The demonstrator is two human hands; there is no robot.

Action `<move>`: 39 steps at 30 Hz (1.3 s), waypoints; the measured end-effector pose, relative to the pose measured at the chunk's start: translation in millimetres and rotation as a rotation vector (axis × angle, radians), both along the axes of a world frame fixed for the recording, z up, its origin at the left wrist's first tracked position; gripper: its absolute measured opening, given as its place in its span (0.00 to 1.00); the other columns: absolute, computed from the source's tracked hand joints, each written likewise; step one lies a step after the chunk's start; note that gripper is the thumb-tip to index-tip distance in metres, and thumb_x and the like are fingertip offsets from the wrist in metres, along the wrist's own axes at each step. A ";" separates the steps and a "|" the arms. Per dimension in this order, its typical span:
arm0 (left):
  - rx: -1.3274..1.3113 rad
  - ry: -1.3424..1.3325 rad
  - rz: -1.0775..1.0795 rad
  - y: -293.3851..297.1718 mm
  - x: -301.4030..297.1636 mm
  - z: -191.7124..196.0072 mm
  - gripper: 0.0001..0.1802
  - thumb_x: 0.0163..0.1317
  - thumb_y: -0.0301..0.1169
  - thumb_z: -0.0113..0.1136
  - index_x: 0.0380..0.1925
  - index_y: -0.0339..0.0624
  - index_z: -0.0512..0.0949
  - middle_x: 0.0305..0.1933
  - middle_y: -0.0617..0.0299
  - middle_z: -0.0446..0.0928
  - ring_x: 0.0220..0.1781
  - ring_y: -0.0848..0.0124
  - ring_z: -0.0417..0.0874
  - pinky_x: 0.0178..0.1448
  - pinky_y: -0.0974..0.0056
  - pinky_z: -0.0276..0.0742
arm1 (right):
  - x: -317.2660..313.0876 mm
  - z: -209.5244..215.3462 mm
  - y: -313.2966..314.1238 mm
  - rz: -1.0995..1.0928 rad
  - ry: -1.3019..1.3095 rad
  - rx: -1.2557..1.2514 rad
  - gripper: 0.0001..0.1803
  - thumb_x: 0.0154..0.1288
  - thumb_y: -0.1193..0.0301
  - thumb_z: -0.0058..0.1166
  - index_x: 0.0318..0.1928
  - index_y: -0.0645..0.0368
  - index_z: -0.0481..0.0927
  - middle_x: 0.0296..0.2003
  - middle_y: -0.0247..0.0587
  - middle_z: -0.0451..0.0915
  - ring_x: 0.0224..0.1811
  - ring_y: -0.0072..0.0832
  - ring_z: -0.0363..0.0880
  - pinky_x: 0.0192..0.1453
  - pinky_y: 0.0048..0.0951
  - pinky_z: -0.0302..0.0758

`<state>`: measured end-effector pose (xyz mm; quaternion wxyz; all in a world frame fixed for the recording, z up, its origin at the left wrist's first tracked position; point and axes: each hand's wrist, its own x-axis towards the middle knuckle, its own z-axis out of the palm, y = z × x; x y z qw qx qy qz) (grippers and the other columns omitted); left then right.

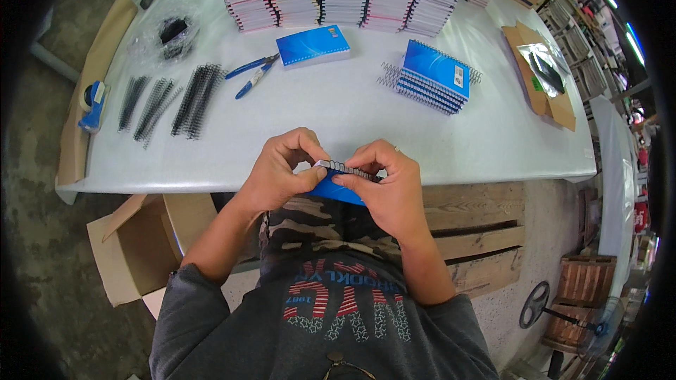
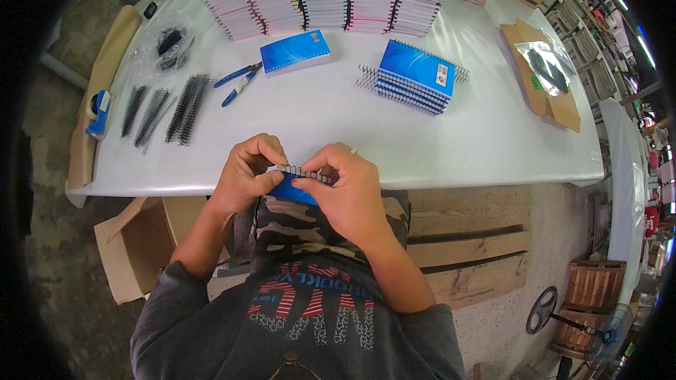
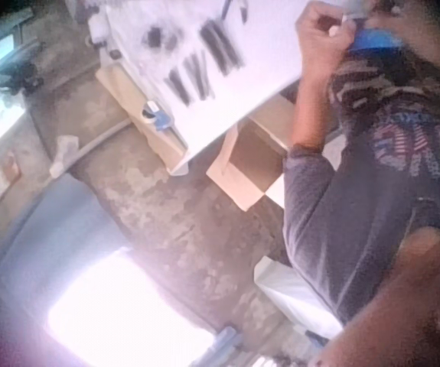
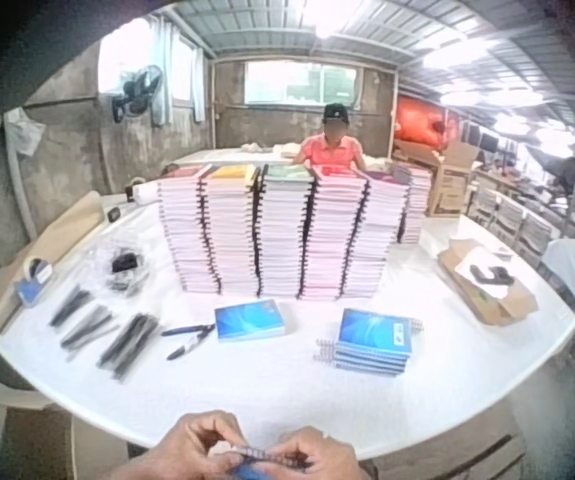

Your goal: The person threads a plastic spiral through the punched holes of a blue notebook cover and a stack of paper, then places the finished notebook onto a stack.

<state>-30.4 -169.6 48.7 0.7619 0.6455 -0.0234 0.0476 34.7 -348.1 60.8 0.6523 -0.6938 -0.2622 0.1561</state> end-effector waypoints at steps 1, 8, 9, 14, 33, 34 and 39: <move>0.000 0.003 0.002 2.0 0.0 -2.2 0.05 0.51 0.17 0.58 0.28 0.38 0.75 0.33 0.66 0.73 0.36 0.79 0.72 0.43 0.71 0.68 | -2.4 -0.4 0.9 -0.002 -0.072 -0.028 0.11 0.48 0.79 0.66 0.31 0.62 0.76 0.25 0.36 0.75 0.27 0.21 0.73 0.32 0.22 0.69; 0.006 0.039 -0.008 6.0 8.9 -2.2 0.14 0.51 0.23 0.64 0.39 0.37 0.74 0.37 0.63 0.74 0.41 0.76 0.74 0.47 0.70 0.71 | -1.4 -4.6 -5.5 -0.061 -0.148 -0.071 0.15 0.50 0.78 0.64 0.40 0.60 0.76 0.33 0.37 0.74 0.32 0.23 0.72 0.33 0.24 0.70; -0.007 0.139 0.074 2.9 13.6 7.6 0.19 0.53 0.26 0.64 0.46 0.37 0.73 0.38 0.63 0.74 0.43 0.75 0.74 0.49 0.70 0.72 | 4.9 -4.7 -5.4 -0.075 -0.161 -0.070 0.15 0.50 0.78 0.64 0.40 0.60 0.76 0.33 0.37 0.74 0.32 0.23 0.72 0.33 0.24 0.70; -0.212 0.180 0.063 -27.9 76.1 -1.7 0.29 0.61 0.35 0.60 0.59 0.36 0.64 0.43 0.59 0.76 0.41 0.71 0.78 0.48 0.66 0.74 | 65.5 -4.9 -1.4 -0.654 0.175 0.813 0.21 0.62 0.74 0.57 0.53 0.60 0.66 0.42 0.37 0.71 0.43 0.19 0.69 0.44 0.21 0.68; 0.317 -0.194 0.686 -80.2 224.1 -53.3 0.10 0.61 0.29 0.55 0.39 0.35 0.77 0.36 0.58 0.78 0.35 0.72 0.77 0.40 0.67 0.74 | 166.1 -76.7 -30.7 -0.926 -0.282 0.161 0.22 0.67 0.68 0.49 0.60 0.62 0.68 0.50 0.53 0.76 0.51 0.35 0.76 0.56 0.31 0.69; 0.312 -0.195 0.683 -81.3 224.4 -55.2 0.10 0.61 0.29 0.55 0.39 0.35 0.77 0.36 0.58 0.78 0.35 0.72 0.77 0.40 0.67 0.74 | 165.7 -76.8 -30.7 -0.937 -0.314 0.153 0.21 0.67 0.68 0.49 0.59 0.61 0.69 0.48 0.52 0.77 0.48 0.34 0.77 0.54 0.31 0.71; 0.334 -0.249 0.694 -77.4 226.0 -59.4 0.09 0.63 0.29 0.55 0.38 0.35 0.76 0.35 0.58 0.79 0.35 0.73 0.77 0.41 0.68 0.74 | 161.3 -68.9 -28.5 -0.933 -0.291 0.142 0.21 0.66 0.70 0.49 0.58 0.64 0.71 0.50 0.48 0.77 0.49 0.29 0.75 0.55 0.27 0.70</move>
